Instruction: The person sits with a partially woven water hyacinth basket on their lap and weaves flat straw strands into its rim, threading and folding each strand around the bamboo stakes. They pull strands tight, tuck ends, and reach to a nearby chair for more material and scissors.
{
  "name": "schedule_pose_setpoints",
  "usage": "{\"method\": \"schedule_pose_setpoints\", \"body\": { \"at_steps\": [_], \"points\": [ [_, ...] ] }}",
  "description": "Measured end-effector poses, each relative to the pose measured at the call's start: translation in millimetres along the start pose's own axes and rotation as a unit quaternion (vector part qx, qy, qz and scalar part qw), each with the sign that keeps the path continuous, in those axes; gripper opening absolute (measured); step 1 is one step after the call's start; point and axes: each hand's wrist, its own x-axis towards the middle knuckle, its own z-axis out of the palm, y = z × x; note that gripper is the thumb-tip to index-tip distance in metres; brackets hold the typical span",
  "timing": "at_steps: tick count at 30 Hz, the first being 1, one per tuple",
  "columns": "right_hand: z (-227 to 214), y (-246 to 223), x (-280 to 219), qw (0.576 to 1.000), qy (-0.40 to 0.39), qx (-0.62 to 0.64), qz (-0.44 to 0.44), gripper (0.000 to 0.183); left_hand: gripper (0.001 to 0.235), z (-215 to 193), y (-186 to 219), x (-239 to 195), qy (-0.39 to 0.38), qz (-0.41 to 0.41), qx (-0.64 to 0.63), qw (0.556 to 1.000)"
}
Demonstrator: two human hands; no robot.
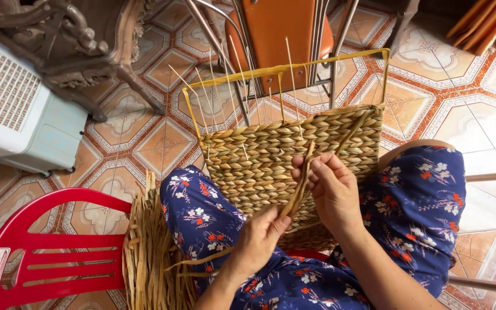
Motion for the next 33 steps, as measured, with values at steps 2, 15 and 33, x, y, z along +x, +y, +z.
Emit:
{"method": "schedule_pose_setpoints", "body": {
  "at_steps": [2,15,33],
  "points": [
    [-5.5,2.9,-2.0,1.0,-0.003,-0.02,0.0,0.007,0.026,-14.2,12.2,15.3,0.033,0.098,0.057,0.993],
    [8.4,-7.3,-9.9,0.968,-0.033,-0.25,-0.012,0.007,0.03,-32.9,57.7,83.4,-0.006,0.148,-0.001,0.989],
    [-17.0,-13.2,22.9,0.922,-0.031,-0.386,-0.015,0.012,0.019,-66.4,72.8,127.4,0.014,-0.009,-0.343,0.939]
  ]
}}
